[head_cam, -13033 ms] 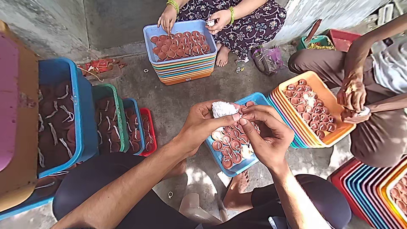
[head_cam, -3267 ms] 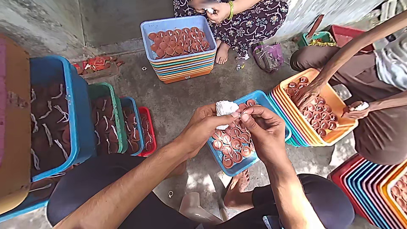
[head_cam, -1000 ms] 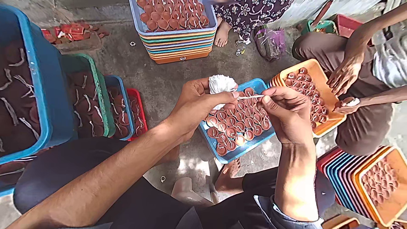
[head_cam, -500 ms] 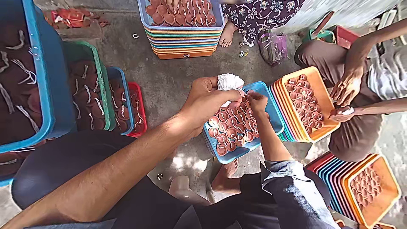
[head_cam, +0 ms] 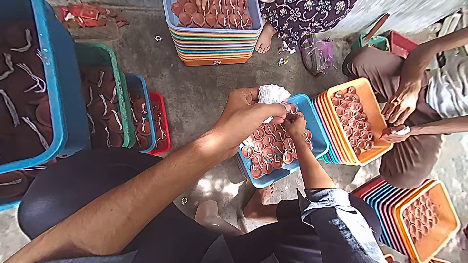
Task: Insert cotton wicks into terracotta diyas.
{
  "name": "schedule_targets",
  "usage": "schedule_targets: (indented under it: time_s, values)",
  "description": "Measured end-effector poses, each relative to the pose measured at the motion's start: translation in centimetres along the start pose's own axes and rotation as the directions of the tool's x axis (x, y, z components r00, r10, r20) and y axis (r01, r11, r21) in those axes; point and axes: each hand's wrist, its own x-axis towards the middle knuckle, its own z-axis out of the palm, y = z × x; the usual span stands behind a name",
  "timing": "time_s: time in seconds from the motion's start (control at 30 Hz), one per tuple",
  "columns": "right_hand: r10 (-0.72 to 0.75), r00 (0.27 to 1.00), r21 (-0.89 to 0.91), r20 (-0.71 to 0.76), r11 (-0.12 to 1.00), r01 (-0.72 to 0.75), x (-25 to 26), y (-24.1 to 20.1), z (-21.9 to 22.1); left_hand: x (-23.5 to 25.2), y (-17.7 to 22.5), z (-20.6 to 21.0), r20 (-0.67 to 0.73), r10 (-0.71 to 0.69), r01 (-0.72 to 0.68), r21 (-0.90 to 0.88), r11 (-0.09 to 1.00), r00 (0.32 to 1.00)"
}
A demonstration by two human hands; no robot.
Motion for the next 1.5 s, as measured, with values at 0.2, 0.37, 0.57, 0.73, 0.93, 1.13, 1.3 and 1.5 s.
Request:
schedule_targets:
  time_s: [0.2, 0.37, 0.57, 0.73, 0.93, 1.13, 1.3, 1.5]
  values:
    - [-0.076, 0.995, -0.038, -0.069, 0.997, 0.073, -1.2, 0.0, -2.2, 0.2, 0.1, -0.1, 0.066, -0.036, 0.041, -0.077, 0.996, 0.997]
    - [-0.189, 0.967, 0.333, -0.172, 0.913, 0.237, -6.1, -4.8, -8.0, -0.6, 0.3, 0.0, 0.135, -0.050, 0.063, -0.094, 0.994, 0.990]
    - [-0.345, 0.931, 0.872, -0.118, 0.412, 0.263, -15.2, -13.2, -14.6, -1.1, 0.4, 0.4, 0.257, -0.014, 0.040, -0.098, 0.994, 0.966]
    - [-0.407, 0.885, 0.901, -0.226, 0.259, 0.349, -18.4, -15.4, -14.8, -1.1, -0.3, 0.5, 0.253, 0.000, 0.013, -0.050, 0.999, 0.968]
    - [-0.366, 0.902, 0.901, -0.230, 0.270, 0.340, -18.5, -15.9, -13.6, -0.9, -0.7, 1.0, 0.271, 0.000, 0.012, -0.043, 0.999, 0.963]
    - [-0.366, 0.897, 0.894, -0.247, 0.271, 0.357, -18.1, -15.7, -13.3, -0.9, -0.8, 1.0, 0.299, -0.007, 0.027, -0.062, 0.998, 0.954]
    - [-0.366, 0.900, 0.907, -0.236, 0.251, 0.339, -17.8, -15.4, -13.2, -0.9, -0.7, 0.7, 0.281, -0.009, 0.033, -0.081, 0.996, 0.960]
    - [-0.376, 0.887, 0.884, -0.266, 0.272, 0.381, -18.0, -15.6, -13.1, -1.0, -0.7, 0.4, 0.260, -0.020, 0.038, -0.062, 0.997, 0.965]
